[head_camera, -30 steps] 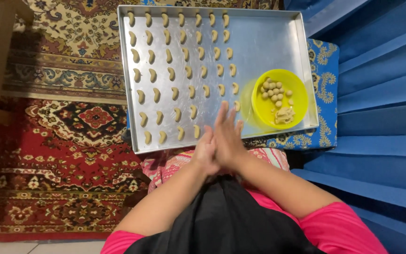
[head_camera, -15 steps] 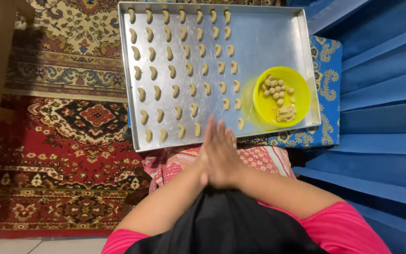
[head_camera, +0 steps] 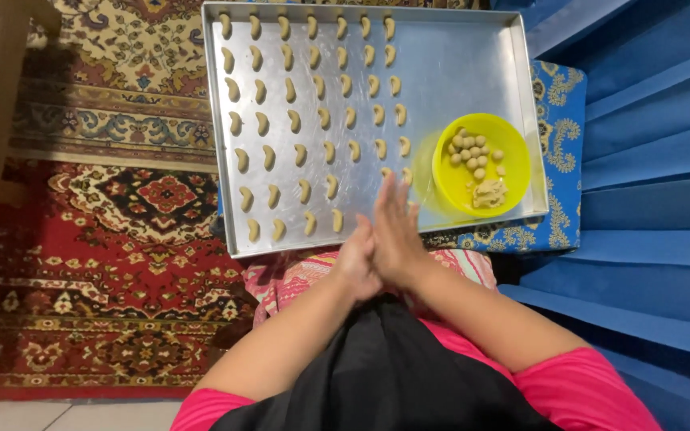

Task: Shaping small pieces of dough into crescent-shaped cookies and arranging them on a baking tray.

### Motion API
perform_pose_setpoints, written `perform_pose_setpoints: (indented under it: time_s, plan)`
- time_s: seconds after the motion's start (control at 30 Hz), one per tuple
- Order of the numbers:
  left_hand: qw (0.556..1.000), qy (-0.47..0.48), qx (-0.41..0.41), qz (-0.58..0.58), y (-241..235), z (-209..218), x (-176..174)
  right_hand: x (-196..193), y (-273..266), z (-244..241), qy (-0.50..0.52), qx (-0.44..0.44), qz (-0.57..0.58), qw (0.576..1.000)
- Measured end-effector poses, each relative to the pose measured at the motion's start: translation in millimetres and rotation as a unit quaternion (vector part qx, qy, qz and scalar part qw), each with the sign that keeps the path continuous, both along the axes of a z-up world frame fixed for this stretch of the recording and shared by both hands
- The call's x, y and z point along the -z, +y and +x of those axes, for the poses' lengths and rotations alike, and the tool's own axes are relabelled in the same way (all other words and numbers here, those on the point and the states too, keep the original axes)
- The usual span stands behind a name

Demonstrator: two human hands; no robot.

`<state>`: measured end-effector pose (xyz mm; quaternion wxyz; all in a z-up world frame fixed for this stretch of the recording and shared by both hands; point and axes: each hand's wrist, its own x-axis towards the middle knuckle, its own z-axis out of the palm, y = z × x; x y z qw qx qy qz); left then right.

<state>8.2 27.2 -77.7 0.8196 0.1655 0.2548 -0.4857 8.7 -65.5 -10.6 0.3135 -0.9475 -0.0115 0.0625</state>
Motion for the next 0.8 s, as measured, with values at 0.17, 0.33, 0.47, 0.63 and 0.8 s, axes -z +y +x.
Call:
perform_pose_setpoints:
  time_s: [0.17, 0.33, 0.47, 0.63, 0.8]
  plan:
    - [0.999, 0.017, -0.035, -0.029, 0, -7, -19, -4, 14, -18, -0.104, -0.076, -0.015, 0.992]
    - [0.967, -0.185, -0.149, -0.096, 3, 2, -24, 16, -4, -13, -0.156, -0.121, -0.035, 0.980]
    - [0.968, -0.211, -0.098, -0.090, 10, 4, -60, -7, 2, 1, -0.036, -0.020, 0.003, 0.999]
    - [0.955, -0.260, -0.106, -0.100, 13, 1, -24, 7, 5, -22, -0.085, -0.172, -0.047, 0.980]
    - [0.995, 0.004, -0.030, -0.097, -14, -13, 20, 17, -20, 7, -0.052, -0.010, -0.032, 0.998]
